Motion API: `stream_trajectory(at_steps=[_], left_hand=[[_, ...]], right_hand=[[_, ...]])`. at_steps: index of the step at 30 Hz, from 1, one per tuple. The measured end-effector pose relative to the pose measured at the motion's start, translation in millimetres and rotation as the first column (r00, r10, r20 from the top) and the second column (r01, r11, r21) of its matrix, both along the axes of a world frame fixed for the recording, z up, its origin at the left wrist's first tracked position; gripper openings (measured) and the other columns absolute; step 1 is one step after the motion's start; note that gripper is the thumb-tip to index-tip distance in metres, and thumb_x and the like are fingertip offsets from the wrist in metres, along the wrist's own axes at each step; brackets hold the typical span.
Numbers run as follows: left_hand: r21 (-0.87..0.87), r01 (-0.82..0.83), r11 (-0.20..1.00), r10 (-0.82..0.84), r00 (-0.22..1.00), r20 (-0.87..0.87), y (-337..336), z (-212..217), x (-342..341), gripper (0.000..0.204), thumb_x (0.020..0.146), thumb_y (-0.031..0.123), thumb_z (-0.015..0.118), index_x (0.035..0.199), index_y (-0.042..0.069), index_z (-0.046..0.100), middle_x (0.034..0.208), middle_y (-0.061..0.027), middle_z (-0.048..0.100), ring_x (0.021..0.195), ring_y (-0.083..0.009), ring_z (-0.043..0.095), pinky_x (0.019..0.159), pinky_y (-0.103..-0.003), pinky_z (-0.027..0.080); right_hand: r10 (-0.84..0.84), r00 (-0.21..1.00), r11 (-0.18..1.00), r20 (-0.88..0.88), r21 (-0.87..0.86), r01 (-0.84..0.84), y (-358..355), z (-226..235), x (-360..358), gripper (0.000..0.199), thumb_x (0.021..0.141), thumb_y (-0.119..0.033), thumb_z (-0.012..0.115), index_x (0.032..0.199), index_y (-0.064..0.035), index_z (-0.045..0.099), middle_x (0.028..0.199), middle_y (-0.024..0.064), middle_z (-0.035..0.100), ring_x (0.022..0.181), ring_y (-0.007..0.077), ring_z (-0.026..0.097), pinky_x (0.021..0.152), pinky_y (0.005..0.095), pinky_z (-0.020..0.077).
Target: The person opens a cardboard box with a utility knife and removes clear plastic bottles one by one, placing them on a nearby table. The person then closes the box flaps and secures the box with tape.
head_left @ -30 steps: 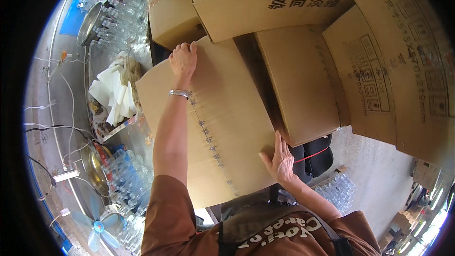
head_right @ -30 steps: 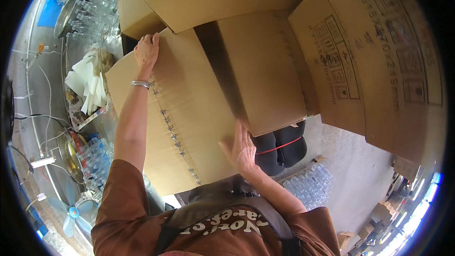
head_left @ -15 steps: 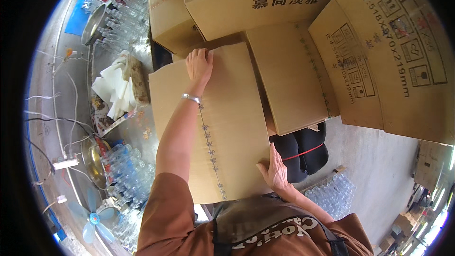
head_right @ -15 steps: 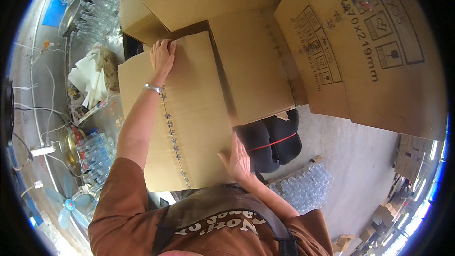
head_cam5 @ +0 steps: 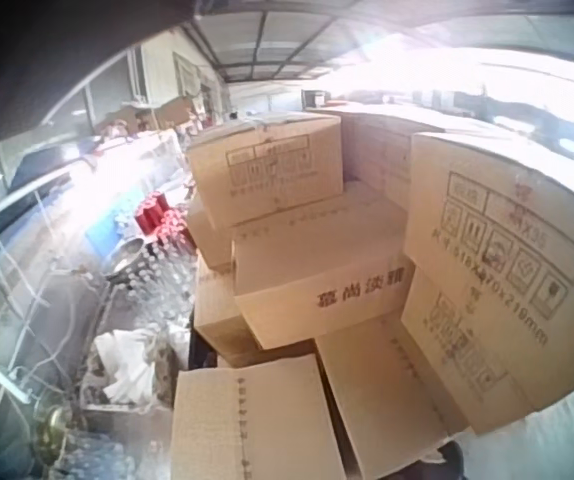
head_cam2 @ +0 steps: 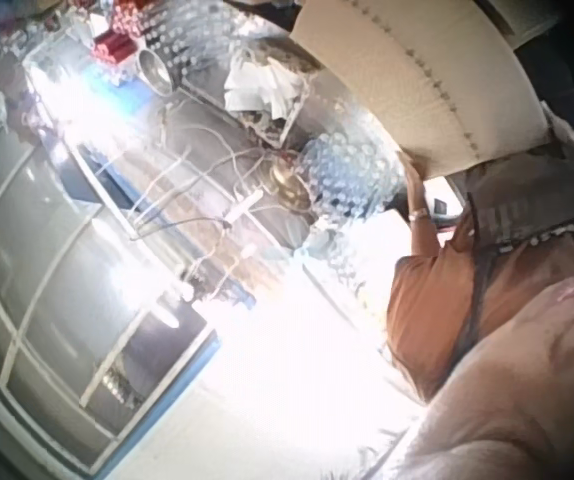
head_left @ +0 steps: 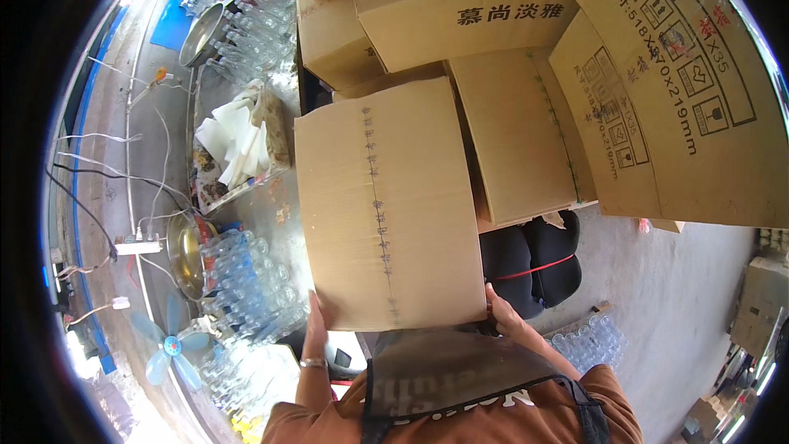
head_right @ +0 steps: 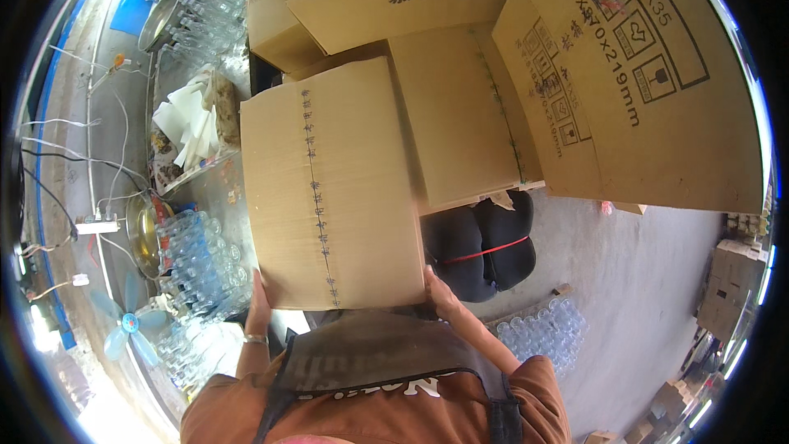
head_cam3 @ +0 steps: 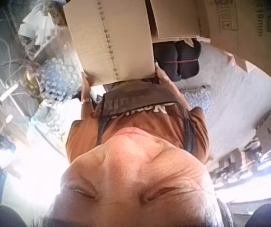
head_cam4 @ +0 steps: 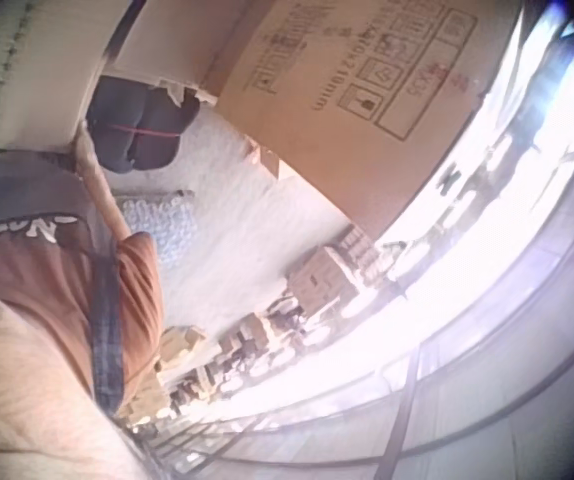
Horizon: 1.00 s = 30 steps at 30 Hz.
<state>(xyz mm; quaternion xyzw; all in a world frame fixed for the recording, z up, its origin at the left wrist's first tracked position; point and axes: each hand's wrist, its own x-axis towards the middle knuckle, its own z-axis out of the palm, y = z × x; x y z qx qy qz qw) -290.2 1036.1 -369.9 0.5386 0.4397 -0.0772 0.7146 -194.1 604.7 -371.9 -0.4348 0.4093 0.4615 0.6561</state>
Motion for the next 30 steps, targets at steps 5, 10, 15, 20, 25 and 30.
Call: stream_trajectory(at_steps=[5,10,15,20,25,30], left_hand=[[-0.119,-0.06,0.991,0.049,0.994,-0.099,-13,-6,-22,0.073,0.098,0.063,0.039,0.144,0.007,0.041,0.136,-0.011,0.055,0.123,-0.025,0.055,0.1,-0.04,0.048],[-0.048,-0.035,0.998,0.026,0.982,-0.186,-57,7,-11,0.07,0.096,0.062,0.046,0.133,0.002,0.051,0.123,-0.0126,0.061,0.108,-0.0243,0.064,0.087,-0.04,0.056],[-0.165,-0.13,0.978,0.102,0.981,-0.163,-48,-11,-13,0.068,0.095,0.059,0.053,0.128,0.001,0.057,0.118,-0.0086,0.062,0.103,-0.0209,0.061,0.086,-0.036,0.053],[-0.344,-0.024,0.939,0.03,0.999,0.012,-62,-12,3,0.067,0.097,0.059,0.046,0.135,0.004,0.052,0.127,-0.0092,0.06,0.113,-0.0238,0.058,0.094,-0.039,0.05],[-0.296,-0.071,0.953,0.033,0.991,-0.131,-31,-12,-18,0.066,0.098,0.059,0.045,0.136,0.005,0.049,0.128,-0.0098,0.059,0.111,-0.0256,0.058,0.093,-0.043,0.048],[-0.289,-0.015,0.957,-0.007,0.997,-0.076,-52,-19,-13,0.067,0.097,0.061,0.045,0.135,0.006,0.049,0.124,-0.0091,0.059,0.108,-0.0253,0.058,0.09,-0.043,0.047]], right_hand=[[-0.014,0.991,0.944,0.132,-0.325,0.056,1,-15,-20,0.058,0.1,-0.054,0.043,0.117,-0.0022,0.064,0.1,0.0071,0.068,0.089,0.0209,0.065,0.076,0.0348,0.0524],[0.074,0.972,0.949,0.221,-0.314,0.0,-27,4,34,0.059,0.095,-0.057,0.047,0.103,-0.002,0.068,0.087,0.01,0.069,0.071,0.023,0.069,0.056,0.0348,0.0564],[0.388,0.921,0.907,0.037,-0.195,-0.374,-43,4,50,0.062,0.095,-0.058,0.042,0.09,-0.0031,0.07,0.069,0.0097,0.07,0.071,0.0252,0.072,0.056,0.0334,0.056],[0.924,0.015,0.372,0.382,-0.891,-0.262,-66,136,103,0.031,0.096,-0.031,0.057,0.098,-0.0011,0.068,0.076,0.0073,0.07,0.071,0.0162,0.068,0.067,0.0326,0.0539],[0.746,-0.032,0.53,0.666,-0.564,0.633,-69,404,182,0.026,0.099,-0.024,0.058,0.111,-0.0047,0.068,0.092,0.005,0.069,0.077,0.0135,0.064,0.071,0.0281,0.0516],[0.914,0.317,-0.178,0.254,-0.451,0.875,-215,491,315,0.044,0.095,-0.047,0.056,0.101,-0.0067,0.072,0.088,0.0112,0.073,0.075,0.0233,0.068,0.072,0.0368,0.0514]])
